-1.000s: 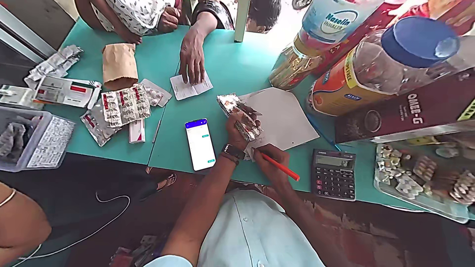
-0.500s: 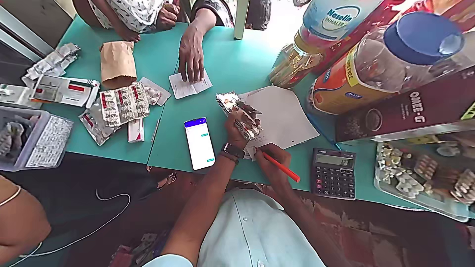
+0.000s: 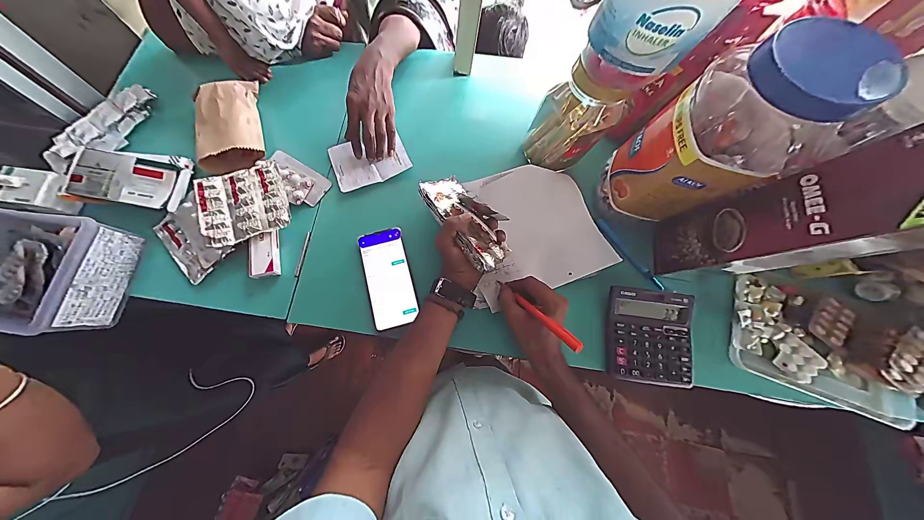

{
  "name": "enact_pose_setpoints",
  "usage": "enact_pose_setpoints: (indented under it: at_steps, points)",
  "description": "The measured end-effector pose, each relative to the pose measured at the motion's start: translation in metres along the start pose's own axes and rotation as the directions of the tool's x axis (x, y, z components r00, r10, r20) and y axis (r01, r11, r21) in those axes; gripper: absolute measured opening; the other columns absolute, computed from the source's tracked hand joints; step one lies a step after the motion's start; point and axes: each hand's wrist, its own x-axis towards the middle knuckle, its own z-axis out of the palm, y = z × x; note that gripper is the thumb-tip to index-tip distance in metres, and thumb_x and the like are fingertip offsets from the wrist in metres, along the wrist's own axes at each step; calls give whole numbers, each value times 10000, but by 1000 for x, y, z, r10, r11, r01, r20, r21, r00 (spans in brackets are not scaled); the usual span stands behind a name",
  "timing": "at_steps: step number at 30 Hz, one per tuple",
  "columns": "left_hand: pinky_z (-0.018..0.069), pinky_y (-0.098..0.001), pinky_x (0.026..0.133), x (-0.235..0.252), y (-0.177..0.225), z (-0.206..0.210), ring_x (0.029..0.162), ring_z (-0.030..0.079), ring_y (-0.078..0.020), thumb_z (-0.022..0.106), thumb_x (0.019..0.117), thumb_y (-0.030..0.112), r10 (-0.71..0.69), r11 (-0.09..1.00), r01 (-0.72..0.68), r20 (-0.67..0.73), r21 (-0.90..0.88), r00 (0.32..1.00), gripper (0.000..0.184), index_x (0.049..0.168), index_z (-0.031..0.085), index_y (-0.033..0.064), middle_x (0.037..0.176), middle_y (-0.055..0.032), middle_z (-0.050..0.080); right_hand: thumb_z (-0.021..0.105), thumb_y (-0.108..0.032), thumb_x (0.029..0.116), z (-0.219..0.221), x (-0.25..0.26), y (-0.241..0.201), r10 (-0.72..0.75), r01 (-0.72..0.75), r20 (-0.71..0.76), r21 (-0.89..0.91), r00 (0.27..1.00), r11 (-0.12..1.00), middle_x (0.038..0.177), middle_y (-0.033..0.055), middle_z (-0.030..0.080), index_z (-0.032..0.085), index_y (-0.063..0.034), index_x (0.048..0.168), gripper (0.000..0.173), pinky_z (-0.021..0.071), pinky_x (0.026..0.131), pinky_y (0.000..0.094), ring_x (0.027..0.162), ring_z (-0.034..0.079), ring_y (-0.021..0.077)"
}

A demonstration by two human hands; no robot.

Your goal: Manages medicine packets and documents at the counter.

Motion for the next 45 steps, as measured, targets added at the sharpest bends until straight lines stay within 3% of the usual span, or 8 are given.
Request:
enact_pose_setpoints:
  at_steps: [7,12,18,22,25,31,37,45]
  points:
    - [581,-337,656,0,2,2,813,678,-139,514,921,499,-21,1000,21,-21,6,1000,324,1111,640,268,1035,2,680,684,-92,844,1,0,0,0,0,-15,-27,1000,1000,697,21,679,731,-28,791,95,515,571,179,614,616,15]
    - [591,-404,653,13,0,1,791,685,-217,573,846,368,12,991,-20,-58,-134,998,294,1048,616,159,984,-76,680,679,-95,852,1,0,1,-7,5,-36,-36,999,999,694,15,676,728,-30,797,98,512,567,175,612,611,9]
    - [577,-332,638,1,2,1,803,673,-139,526,912,480,-12,1000,11,13,10,1000,308,1112,624,266,1044,0,669,681,-86,847,0,-1,-1,26,-26,-51,-10,998,1000,685,6,662,712,-29,795,83,499,549,175,595,597,7]
    - [592,-344,648,5,1,1,785,686,-155,575,893,461,18,999,-19,-24,-36,1000,303,1072,645,227,975,-18,687,681,-57,865,-2,0,5,-57,55,14,129,998,990,715,4,689,718,-1,821,80,526,571,146,614,613,-21]
    - [600,-385,652,10,-1,3,778,696,-196,618,834,381,25,991,-33,-68,-129,997,284,1018,645,166,942,-58,694,681,-76,859,1,0,6,-56,53,33,88,998,995,710,9,686,725,-13,813,89,524,569,159,612,613,-9]
    - [592,-381,662,11,-1,0,793,682,-196,592,855,398,2,993,-7,-41,-120,999,315,1060,634,162,987,-61,677,681,-74,843,1,0,3,-36,34,30,82,999,996,702,15,681,722,-12,802,85,520,560,164,607,611,-3]
    - [586,-321,654,0,2,2,802,683,-137,550,912,503,-11,1000,11,-4,-4,1000,330,1111,654,261,1021,-1,686,630,7,906,-15,3,-2,123,-104,-24,391,992,915,750,-23,697,687,-7,914,60,558,595,202,638,644,36]
    - [592,-332,658,1,2,2,802,687,-143,564,899,507,-18,1000,18,-28,12,999,350,1119,648,248,1010,-11,690,710,-56,841,-20,13,11,20,-37,99,170,995,985,737,-11,711,733,-7,877,65,542,562,168,615,632,-12]
